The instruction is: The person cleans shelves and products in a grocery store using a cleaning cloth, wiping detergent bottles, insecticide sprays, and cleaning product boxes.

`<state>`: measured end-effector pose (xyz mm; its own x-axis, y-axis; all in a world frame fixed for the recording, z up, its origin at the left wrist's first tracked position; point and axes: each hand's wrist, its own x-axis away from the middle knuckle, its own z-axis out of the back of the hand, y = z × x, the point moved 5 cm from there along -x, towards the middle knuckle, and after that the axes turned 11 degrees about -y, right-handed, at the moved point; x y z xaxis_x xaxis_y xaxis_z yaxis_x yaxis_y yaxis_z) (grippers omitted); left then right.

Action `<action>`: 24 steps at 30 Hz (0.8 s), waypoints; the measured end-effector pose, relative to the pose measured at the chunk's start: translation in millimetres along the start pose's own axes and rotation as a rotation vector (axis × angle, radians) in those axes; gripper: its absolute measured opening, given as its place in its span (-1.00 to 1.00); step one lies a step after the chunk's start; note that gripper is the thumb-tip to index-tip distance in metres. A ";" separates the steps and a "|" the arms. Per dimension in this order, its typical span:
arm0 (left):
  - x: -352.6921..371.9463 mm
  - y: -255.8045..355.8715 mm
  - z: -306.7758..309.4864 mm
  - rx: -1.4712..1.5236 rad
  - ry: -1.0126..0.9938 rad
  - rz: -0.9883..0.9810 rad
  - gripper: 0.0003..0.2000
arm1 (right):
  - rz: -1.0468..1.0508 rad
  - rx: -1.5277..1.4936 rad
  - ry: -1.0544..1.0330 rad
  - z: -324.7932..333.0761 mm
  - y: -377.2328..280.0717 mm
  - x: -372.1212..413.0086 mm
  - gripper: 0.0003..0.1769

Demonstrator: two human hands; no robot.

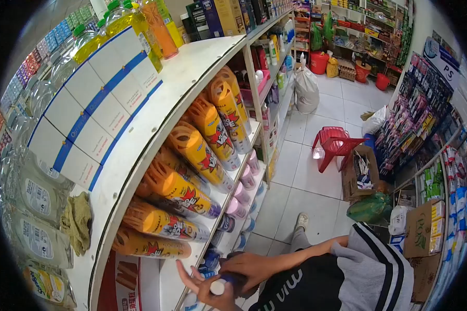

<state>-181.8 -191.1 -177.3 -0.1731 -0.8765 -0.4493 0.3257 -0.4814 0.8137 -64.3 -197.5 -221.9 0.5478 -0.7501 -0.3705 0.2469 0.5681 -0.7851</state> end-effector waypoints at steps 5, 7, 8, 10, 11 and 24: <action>7.8 2.2 1.8 0.127 -0.063 0.038 -0.63 | -0.053 -0.010 -0.088 -7.0 -12.7 -6.0 -0.38; 16.0 4.0 7.5 0.122 -0.054 0.067 -0.69 | -0.020 -0.033 -0.079 -9.9 -14.9 -6.1 -0.40; 26.0 0.2 13.4 0.103 -0.043 0.071 -0.72 | 0.026 -0.047 -0.054 -11.3 -16.5 -6.5 -0.40; 39.2 0.1 21.4 0.041 -0.019 0.211 -0.76 | 0.092 -0.105 -0.011 -15.6 -17.2 -5.7 -0.43; 41.5 2.5 24.5 0.064 0.035 0.190 -0.76 | 0.116 -0.147 0.008 -17.8 -13.6 -5.7 -0.45; 33.1 1.1 15.5 -0.017 0.100 0.071 -0.66 | -0.043 -0.358 -0.006 -36.1 2.1 -18.7 -0.58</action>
<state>-201.6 -220.7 -185.6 -0.0555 -0.9031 -0.4259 0.3496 -0.4171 0.8389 -103.0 -194.5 -234.5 0.5482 -0.7681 -0.3309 -0.0251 0.3804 -0.9245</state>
